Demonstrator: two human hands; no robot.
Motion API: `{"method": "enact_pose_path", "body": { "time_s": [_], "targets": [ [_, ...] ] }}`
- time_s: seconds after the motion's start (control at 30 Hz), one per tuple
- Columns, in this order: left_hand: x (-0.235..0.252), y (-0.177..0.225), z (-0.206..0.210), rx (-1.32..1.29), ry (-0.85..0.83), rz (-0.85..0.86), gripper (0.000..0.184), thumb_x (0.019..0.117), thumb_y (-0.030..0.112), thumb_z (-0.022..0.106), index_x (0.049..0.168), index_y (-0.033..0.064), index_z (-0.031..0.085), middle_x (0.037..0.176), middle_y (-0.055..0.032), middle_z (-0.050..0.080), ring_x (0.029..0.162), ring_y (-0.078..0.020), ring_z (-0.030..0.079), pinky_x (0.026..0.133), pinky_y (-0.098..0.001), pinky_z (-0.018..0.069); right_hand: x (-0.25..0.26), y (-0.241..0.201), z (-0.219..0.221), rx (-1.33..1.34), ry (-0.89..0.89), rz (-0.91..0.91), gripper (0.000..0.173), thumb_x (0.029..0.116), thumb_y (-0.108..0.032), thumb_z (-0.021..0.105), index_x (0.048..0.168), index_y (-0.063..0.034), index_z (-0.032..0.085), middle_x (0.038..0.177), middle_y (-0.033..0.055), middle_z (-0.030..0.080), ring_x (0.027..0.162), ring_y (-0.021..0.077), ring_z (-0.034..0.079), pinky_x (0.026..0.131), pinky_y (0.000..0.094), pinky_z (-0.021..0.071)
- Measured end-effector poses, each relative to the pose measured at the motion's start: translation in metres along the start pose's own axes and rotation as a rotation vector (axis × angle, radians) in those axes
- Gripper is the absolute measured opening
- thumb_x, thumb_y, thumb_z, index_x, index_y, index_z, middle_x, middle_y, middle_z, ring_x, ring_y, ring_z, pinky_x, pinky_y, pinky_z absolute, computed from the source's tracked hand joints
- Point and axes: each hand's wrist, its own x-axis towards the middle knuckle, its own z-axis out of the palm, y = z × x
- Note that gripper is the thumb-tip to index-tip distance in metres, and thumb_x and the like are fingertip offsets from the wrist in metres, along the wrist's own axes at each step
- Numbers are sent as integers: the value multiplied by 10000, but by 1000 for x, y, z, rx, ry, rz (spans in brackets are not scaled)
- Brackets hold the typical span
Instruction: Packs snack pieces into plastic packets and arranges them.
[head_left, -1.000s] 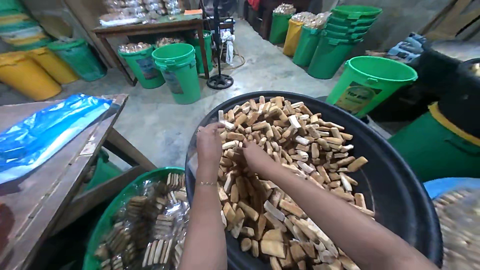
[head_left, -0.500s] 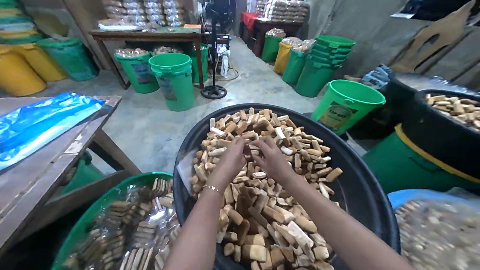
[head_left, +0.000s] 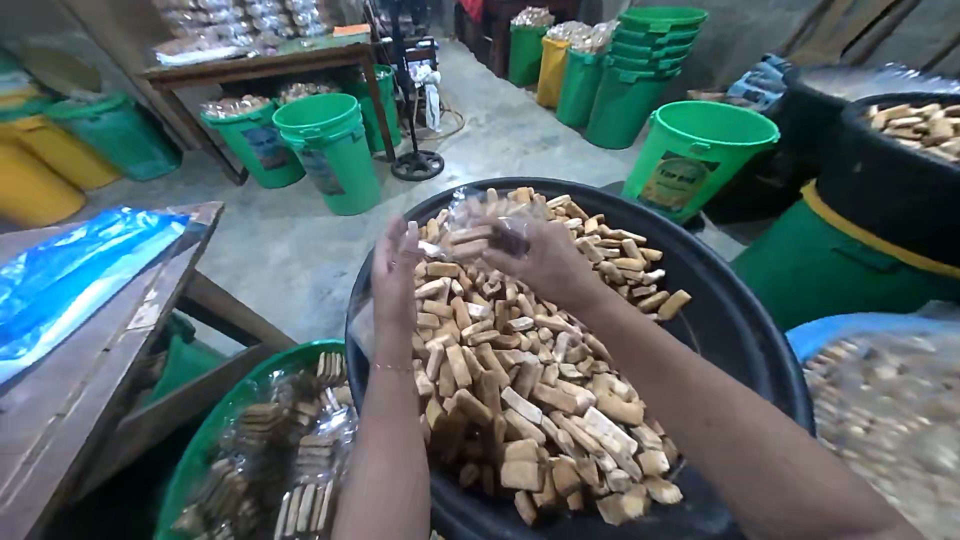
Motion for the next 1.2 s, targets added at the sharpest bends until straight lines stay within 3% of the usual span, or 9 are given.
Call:
{"method": "enact_pose_path", "body": {
  "time_s": [0.13,0.23,0.3,0.4,0.53,0.67,0.93,1.07,1.2],
  "targets": [
    [7,-12,-4,-152,-13,-306,328,1111,272,369,1099,85,638,815,21,664,635,-40,601,571,-210,523,3,-8,28,40,-195,-115,358,953,-136,712,1299,-51,686,1121,169,718,953,278,702,872,480,570],
    [11,-17,-13,-99,220,-241,311,1115,245,386,1035,60,623,747,24,635,628,-51,610,603,-224,541,3,15,58,262,-146,72,261,1046,-101,542,1272,-2,629,958,122,692,737,172,669,716,361,584],
    [14,-18,-20,-61,444,-226,341,1120,291,375,1044,53,607,757,-2,634,640,-87,620,605,-259,546,8,37,73,101,-291,213,281,1080,-55,399,1284,21,576,1078,175,675,907,254,696,852,423,577],
    [17,-19,-25,-82,536,-202,364,1128,294,337,1054,48,595,755,-24,635,640,-115,628,603,-280,545,7,69,100,-304,-606,167,419,994,9,541,1407,-46,588,1415,296,518,1356,469,467,1127,581,390],
    [19,-18,-19,-208,510,-263,362,1126,297,341,992,70,589,693,0,590,573,-91,592,547,-240,526,7,86,113,-441,-706,113,580,859,-165,809,1399,-111,604,1453,323,450,1331,524,452,1046,637,439],
    [20,-21,-17,-193,488,-345,366,1124,289,350,998,45,591,680,-6,582,547,-84,564,523,-228,494,0,86,92,-424,-853,-150,294,1002,-40,581,1279,19,661,1353,272,580,1287,476,528,1066,609,423],
    [16,-17,-4,-192,446,-347,424,1131,311,305,1003,34,600,697,-2,604,575,-79,592,570,-234,527,-37,36,12,38,270,-55,245,953,-229,663,1043,-9,725,934,77,683,780,72,643,717,235,564],
    [5,-9,15,-1,294,-274,399,1125,279,344,1031,25,637,753,-5,646,670,-80,621,669,-261,538,-18,19,21,-326,292,-333,207,891,-234,756,938,-33,757,1190,221,642,1129,385,614,947,512,527],
    [-2,-8,14,-80,283,-183,370,1123,258,335,1088,43,635,833,10,657,688,-45,614,624,-226,527,13,7,37,-176,203,-453,197,874,-241,783,1029,-120,802,1370,229,582,1268,426,543,1037,555,473]
  ]
}}
